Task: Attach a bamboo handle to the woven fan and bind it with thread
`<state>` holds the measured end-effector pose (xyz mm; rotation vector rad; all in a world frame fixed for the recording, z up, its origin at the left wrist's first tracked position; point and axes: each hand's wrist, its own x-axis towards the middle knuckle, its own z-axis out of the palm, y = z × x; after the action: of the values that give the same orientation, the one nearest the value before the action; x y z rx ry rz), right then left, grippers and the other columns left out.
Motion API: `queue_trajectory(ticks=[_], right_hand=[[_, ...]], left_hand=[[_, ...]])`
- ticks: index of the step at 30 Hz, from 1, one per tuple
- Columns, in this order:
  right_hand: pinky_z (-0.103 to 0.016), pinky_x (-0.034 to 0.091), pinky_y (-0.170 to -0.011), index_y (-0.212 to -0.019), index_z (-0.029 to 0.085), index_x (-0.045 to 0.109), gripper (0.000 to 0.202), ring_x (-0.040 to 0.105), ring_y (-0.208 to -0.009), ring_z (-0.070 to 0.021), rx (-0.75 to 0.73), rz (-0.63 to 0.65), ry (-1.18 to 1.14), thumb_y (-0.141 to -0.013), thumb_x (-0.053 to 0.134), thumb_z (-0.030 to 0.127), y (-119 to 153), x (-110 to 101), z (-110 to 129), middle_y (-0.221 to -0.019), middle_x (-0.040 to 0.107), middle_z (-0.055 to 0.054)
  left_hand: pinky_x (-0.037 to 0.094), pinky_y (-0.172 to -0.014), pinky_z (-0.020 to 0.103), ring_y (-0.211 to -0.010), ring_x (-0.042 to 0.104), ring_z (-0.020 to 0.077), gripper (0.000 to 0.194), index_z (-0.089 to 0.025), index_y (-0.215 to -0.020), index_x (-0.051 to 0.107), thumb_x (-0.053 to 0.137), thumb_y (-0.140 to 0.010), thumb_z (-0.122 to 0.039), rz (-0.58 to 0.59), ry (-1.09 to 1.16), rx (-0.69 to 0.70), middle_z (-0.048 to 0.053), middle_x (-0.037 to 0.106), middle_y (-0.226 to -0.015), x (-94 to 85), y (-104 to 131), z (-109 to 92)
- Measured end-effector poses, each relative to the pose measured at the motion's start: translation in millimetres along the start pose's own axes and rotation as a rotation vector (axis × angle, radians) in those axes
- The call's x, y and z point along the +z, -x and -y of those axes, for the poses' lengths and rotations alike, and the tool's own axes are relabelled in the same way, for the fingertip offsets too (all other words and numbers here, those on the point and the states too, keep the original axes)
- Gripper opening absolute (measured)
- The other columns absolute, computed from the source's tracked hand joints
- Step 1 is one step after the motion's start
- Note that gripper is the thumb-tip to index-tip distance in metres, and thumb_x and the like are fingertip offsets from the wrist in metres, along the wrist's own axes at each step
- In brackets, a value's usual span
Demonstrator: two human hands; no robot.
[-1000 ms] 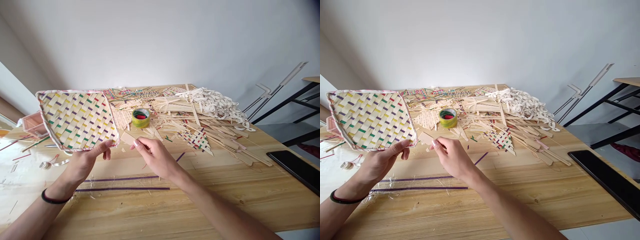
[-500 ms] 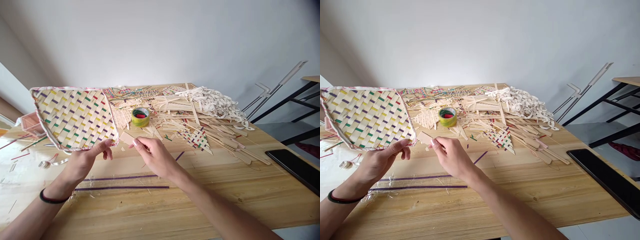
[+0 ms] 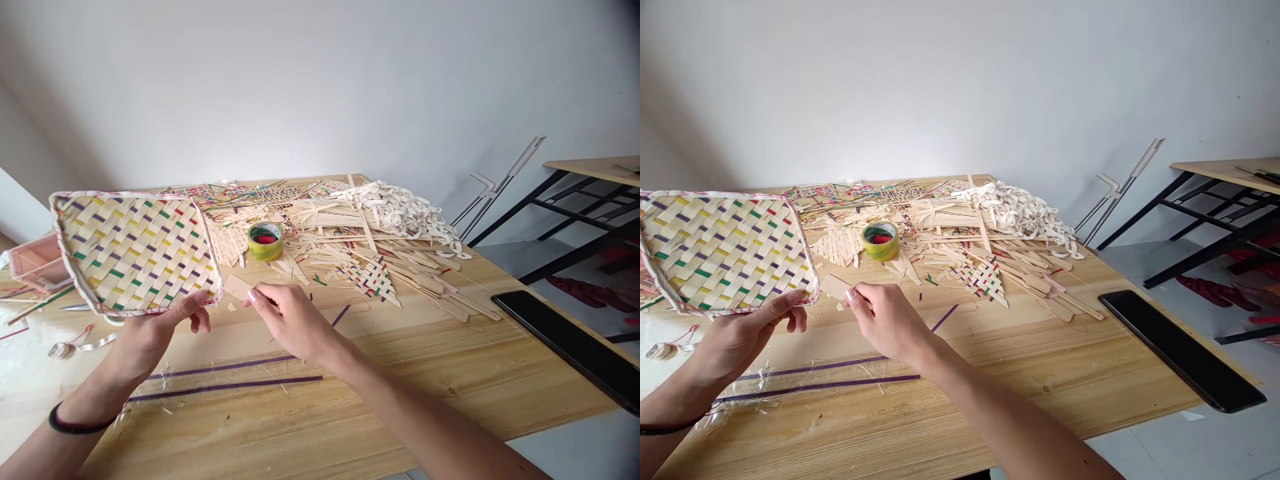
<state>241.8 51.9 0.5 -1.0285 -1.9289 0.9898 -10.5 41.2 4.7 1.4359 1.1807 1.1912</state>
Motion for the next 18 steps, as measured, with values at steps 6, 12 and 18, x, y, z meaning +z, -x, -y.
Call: queue_trajectory(ticks=[6, 12, 18], right_hand=[[-0.028, 0.036, -0.063, -0.09, 0.015, 0.076, 0.04, 0.048, -0.06, -0.0129, 0.003, -0.005, 0.013, -0.115, 0.049, 0.032, -0.2, -0.4, 1.6, -0.059, 0.047, 0.005], [-0.028, 0.036, -0.064, -0.091, 0.016, 0.074, 0.039, 0.05, -0.06, -0.013, -0.003, 0.011, -0.002, -0.114, 0.049, 0.033, 0.0, 0.3, 1.7, -0.06, 0.047, 0.005], [-0.03, 0.032, -0.063, -0.087, 0.016, 0.071, 0.039, 0.043, -0.058, -0.012, 0.002, 0.027, 0.024, -0.114, 0.048, 0.033, 0.6, 0.6, 1.9, -0.059, 0.045, 0.006]], left_hand=[[0.056, -0.059, 0.034, -0.066, 0.067, 0.0228, 0.025, -0.023, -0.088, 0.084, 0.086, -0.096, -0.046, 0.017, -0.006, 0.009, 0.006, 0.076, -0.074, -4.3, 0.0, 3.5], [0.055, -0.059, 0.034, -0.063, 0.066, 0.0216, 0.025, -0.022, -0.084, 0.082, 0.086, -0.097, -0.044, 0.018, -0.01, 0.024, 0.005, 0.074, -0.073, -2.0, -0.4, 1.1], [0.055, -0.058, 0.034, -0.064, 0.067, 0.022, 0.024, -0.022, -0.082, 0.08, 0.087, -0.096, -0.041, 0.012, -0.004, 0.033, 0.005, 0.076, -0.076, -2.8, -0.1, 4.1]])
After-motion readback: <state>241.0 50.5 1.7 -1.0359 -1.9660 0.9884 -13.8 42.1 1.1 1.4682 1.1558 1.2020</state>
